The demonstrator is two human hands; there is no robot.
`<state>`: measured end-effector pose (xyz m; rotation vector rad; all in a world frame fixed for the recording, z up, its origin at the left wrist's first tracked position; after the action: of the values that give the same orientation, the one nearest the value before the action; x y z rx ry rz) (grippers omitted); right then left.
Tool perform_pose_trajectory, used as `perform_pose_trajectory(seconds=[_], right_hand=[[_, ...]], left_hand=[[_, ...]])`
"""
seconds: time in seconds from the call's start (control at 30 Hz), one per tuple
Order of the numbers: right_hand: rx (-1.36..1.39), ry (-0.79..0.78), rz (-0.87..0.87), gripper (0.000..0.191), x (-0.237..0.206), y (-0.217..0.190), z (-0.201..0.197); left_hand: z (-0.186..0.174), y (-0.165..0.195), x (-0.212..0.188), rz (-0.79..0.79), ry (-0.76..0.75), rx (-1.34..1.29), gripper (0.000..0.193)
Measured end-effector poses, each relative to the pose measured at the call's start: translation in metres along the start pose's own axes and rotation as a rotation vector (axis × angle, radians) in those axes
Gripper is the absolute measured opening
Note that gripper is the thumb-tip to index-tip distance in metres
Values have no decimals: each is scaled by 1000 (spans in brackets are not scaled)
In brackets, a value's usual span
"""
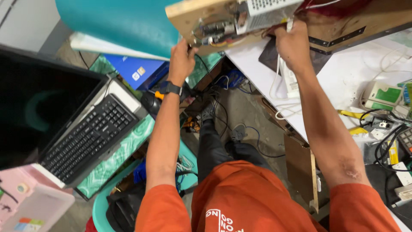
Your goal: The person works at a cluttered repair bench on a power supply unit mounted to a wooden board. They strip and arrange wires, plug a power adapter and cables into a power strip, connect wiring to the unit, and handle the board to test the connections, finally picking up a phone at the counter.
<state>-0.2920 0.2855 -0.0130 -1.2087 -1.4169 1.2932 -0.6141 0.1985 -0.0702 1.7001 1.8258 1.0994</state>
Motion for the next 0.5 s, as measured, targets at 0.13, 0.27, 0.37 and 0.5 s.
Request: perform_pose_trajectory(seconds=[0.13,0.27,0.37,0.5], right_hand=[[-132,-17,-116,15,-5,-1,5],[-556,15,-705,13,-41,-11,-16],[-664,-87,-672,26,-66,2,-43],[-955,-138,-408,37,-82,42,-63]], left_hand=[[-5,-1,-7,27,137,30,44],[-21,23,-32,169,290,-13,50],[-17,49,-73,80,359,-5,41],[26,82,-118,44,301,-130,30]])
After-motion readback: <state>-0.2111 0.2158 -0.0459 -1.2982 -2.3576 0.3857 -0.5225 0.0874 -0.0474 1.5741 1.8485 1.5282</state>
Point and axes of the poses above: each hand's wrist, its own x-axis towards the middle knuckle, its own z-axis out of the palm, y = z × x, the point moved 3 cm from there along x, towards the middle knuckle, and after that the axes turned 4 degrees about x, right-handed, at the moved point
